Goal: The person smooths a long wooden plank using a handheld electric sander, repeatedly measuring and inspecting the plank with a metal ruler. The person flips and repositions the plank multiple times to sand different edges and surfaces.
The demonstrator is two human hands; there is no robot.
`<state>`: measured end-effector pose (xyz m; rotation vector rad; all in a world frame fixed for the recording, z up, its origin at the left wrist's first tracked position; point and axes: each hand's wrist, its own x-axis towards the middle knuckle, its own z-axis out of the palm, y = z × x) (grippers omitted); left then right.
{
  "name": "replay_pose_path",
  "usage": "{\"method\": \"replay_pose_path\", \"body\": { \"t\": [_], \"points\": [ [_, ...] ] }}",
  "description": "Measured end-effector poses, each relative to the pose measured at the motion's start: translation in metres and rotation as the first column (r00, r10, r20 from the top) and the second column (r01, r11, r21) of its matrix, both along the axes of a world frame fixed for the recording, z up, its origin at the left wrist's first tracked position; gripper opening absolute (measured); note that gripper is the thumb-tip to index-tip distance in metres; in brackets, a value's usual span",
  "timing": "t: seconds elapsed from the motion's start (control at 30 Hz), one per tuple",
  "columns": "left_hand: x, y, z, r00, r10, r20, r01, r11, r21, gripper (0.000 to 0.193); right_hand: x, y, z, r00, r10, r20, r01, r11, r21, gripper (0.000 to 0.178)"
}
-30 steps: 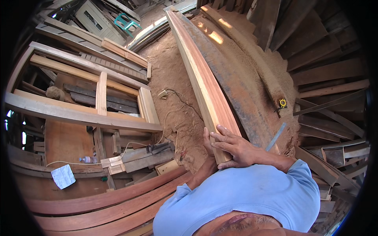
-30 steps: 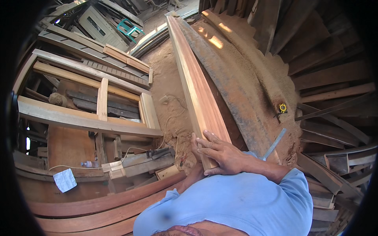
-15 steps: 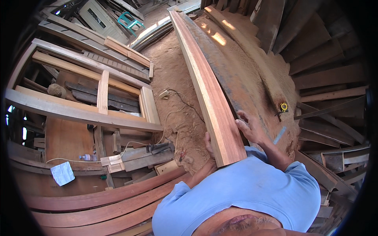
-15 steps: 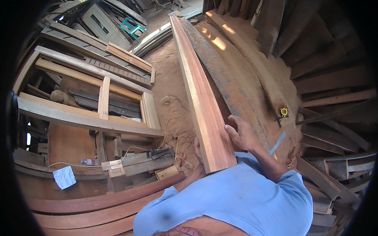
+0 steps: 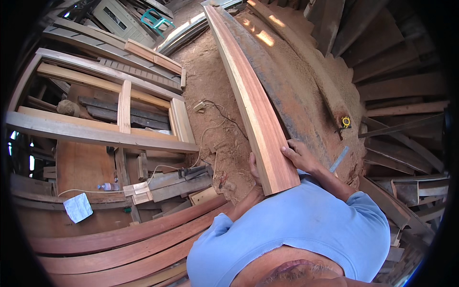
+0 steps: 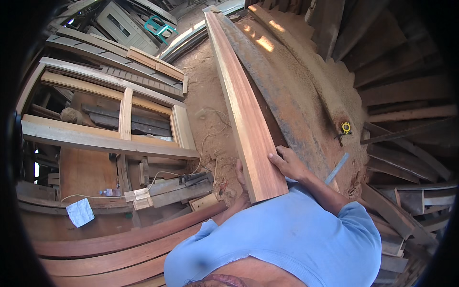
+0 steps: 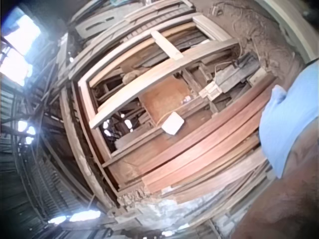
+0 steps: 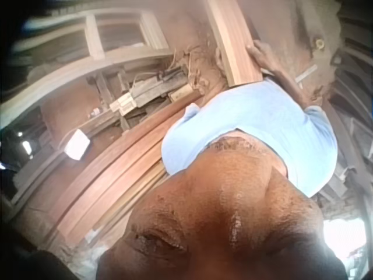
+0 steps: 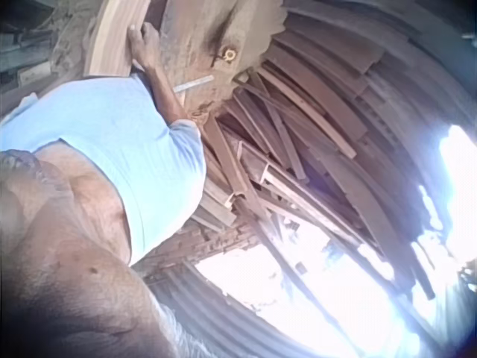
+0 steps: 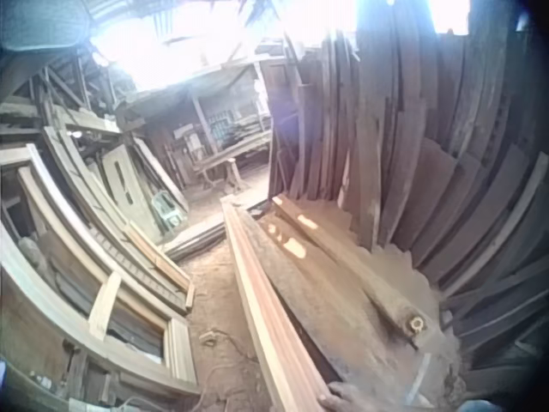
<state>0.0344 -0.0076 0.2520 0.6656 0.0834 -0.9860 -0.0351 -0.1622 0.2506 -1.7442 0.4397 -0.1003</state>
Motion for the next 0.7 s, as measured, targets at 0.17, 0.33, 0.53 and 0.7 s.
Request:
{"method": "replay_pose_path", "body": {
  "t": [0.17,0.33,0.53,0.7],
  "points": [
    [-0.0003,0.0004,-0.0049,0.999,-0.037,-0.023,0.036,0.997,-0.066,0.095,0.0038,-0.004,0.0008,1.0,0.02,0.007,-0.02,0.999,-0.049,0.042],
    [-0.0007,-0.0002,-0.0048,0.999,-0.039,-0.039,0.036,0.997,-0.071,0.094,0.0065,-0.006,0.0034,0.999,0.039,-0.015,-0.04,0.997,-0.072,0.044],
    [0.0011,0.0009,-0.0103,0.998,-0.061,0.006,0.061,0.995,-0.076,0.093,0.0077,-0.0094,0.0018,0.999,0.05,-0.009,-0.051,0.991,-0.12,0.046],
    [-0.0013,-0.0006,-0.0019,1.0,-0.008,-0.004,0.008,1.0,-0.008,0.091,0.0081,-0.0087,0.0056,0.999,0.048,-0.026,-0.05,0.995,-0.089,0.047]
  ]
}}
